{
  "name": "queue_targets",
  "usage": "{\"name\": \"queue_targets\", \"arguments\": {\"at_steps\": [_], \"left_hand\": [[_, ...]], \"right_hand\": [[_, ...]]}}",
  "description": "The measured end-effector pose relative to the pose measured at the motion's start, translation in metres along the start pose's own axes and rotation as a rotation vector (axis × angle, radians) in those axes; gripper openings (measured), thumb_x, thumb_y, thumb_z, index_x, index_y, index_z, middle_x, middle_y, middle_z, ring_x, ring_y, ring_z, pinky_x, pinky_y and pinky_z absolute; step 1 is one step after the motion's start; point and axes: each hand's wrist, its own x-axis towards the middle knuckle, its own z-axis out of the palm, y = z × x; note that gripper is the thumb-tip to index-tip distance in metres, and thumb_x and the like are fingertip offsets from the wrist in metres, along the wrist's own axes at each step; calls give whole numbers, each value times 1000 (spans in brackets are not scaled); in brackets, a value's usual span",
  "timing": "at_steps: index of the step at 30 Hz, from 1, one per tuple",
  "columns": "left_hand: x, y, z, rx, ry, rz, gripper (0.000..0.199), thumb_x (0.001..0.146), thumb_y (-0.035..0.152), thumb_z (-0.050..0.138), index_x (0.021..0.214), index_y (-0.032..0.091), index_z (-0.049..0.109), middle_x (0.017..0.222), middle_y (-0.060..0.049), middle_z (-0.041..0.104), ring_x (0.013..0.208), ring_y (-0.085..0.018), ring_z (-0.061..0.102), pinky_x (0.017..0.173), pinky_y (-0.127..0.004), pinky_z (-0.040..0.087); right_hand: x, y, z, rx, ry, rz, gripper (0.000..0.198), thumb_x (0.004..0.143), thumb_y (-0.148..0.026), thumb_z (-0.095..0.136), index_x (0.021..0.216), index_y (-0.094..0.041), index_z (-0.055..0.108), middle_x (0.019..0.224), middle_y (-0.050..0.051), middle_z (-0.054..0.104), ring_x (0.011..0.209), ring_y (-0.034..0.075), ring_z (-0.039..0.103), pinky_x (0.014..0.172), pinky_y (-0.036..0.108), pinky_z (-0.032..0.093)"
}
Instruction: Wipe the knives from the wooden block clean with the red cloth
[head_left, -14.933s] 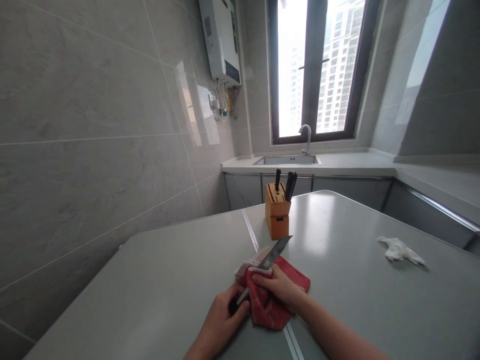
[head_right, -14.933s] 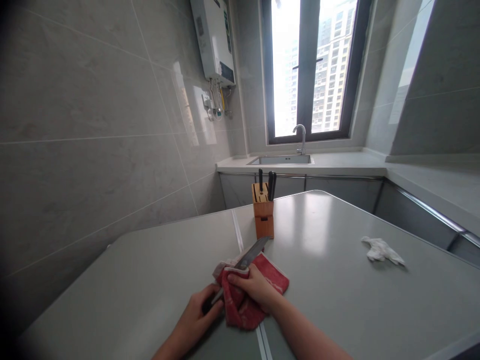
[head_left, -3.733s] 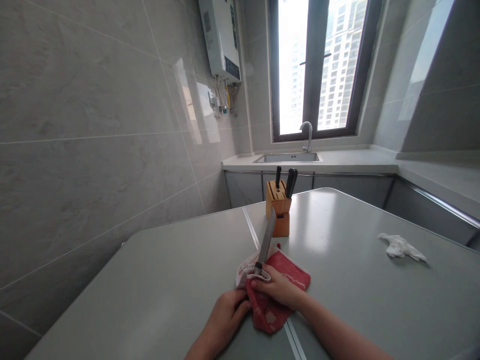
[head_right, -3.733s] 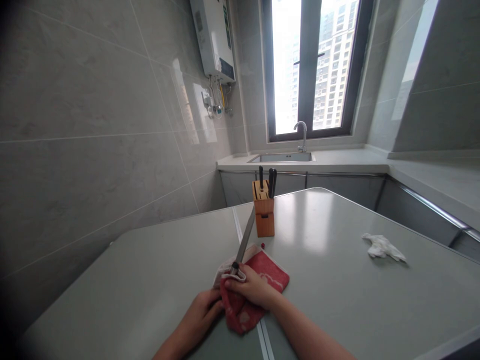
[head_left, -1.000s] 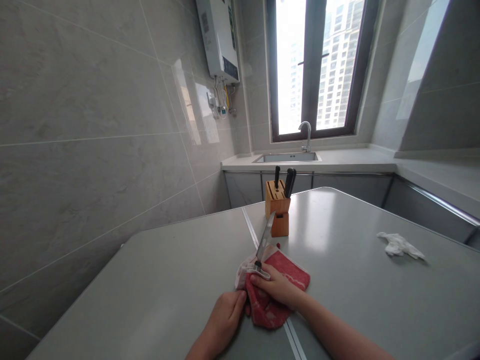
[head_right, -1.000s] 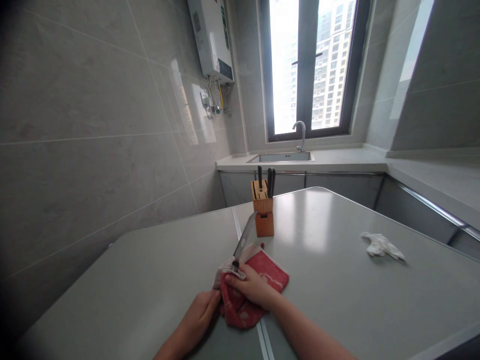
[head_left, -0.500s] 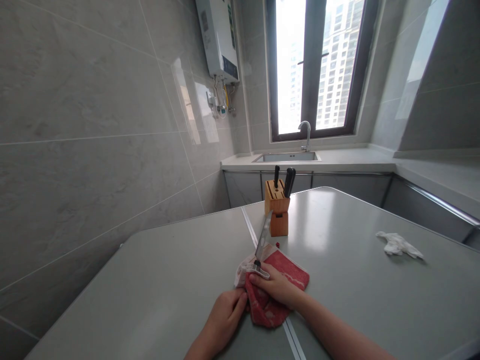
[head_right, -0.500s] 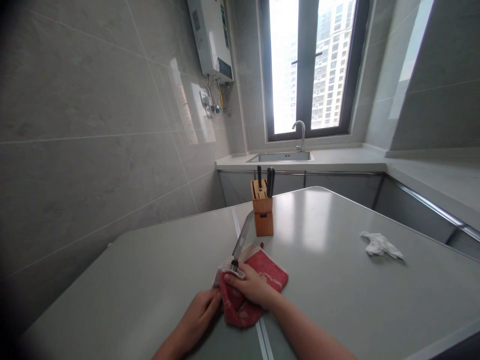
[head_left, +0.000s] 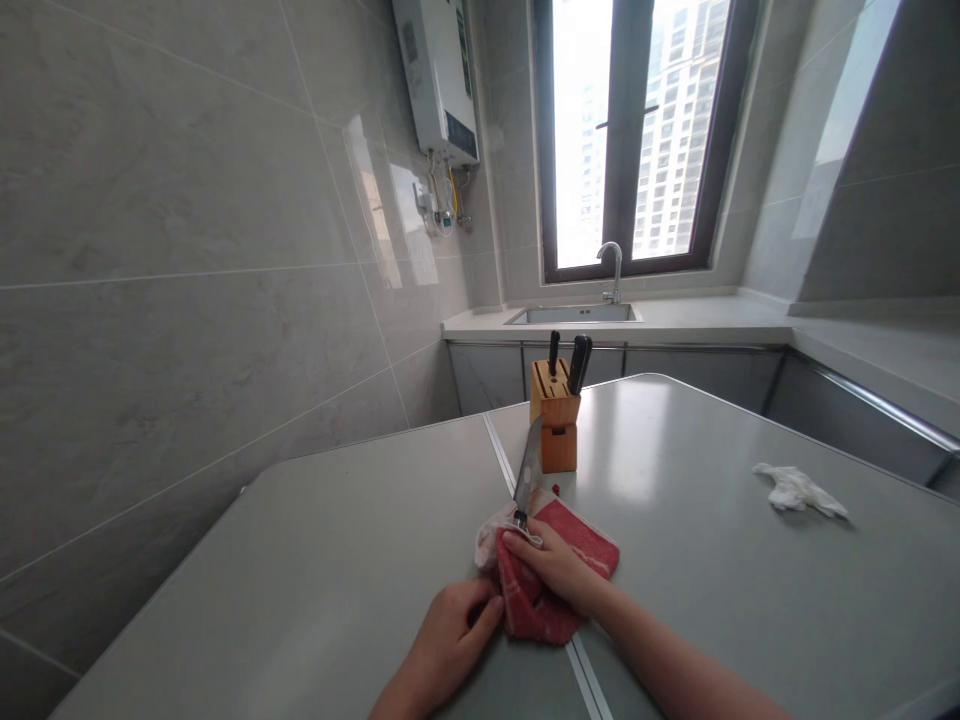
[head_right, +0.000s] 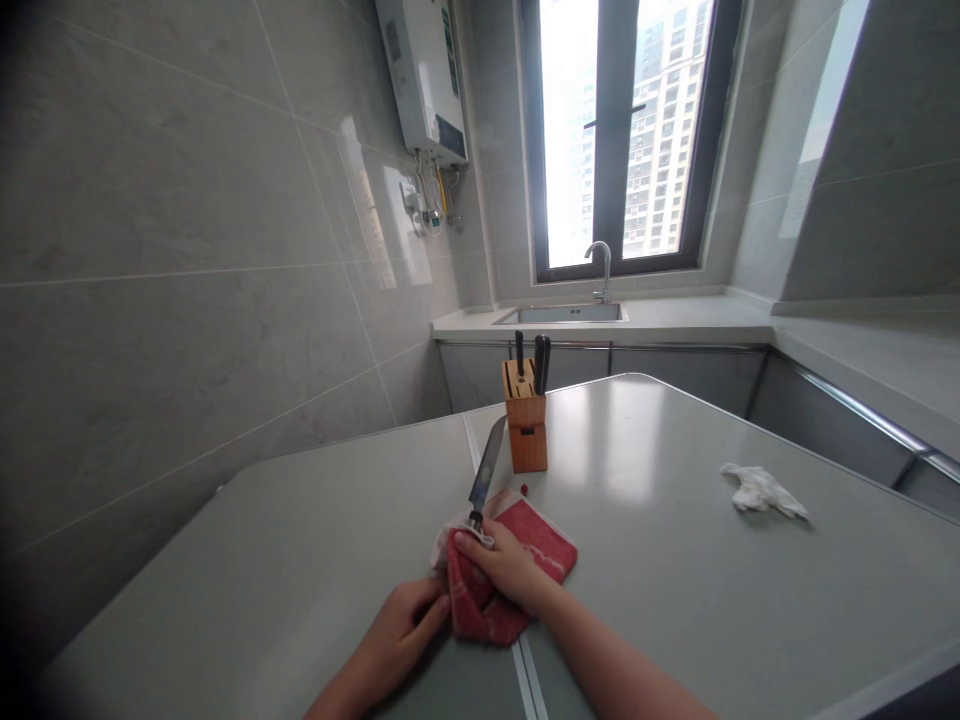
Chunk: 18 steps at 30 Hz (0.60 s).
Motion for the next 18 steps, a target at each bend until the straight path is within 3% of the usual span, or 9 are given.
{"name": "queue_targets", "arguments": {"at_steps": [18], "left_hand": [[0, 0, 0, 12, -3, -5, 37, 91, 40, 41, 74, 15, 61, 73, -4, 65, 66, -15, 53, 63, -22, 38]], "right_hand": [[0, -3, -1, 9, -13, 1, 43, 78, -55, 54, 95, -15, 62, 92, 6, 65, 87, 22, 58, 84, 36, 43]]}}
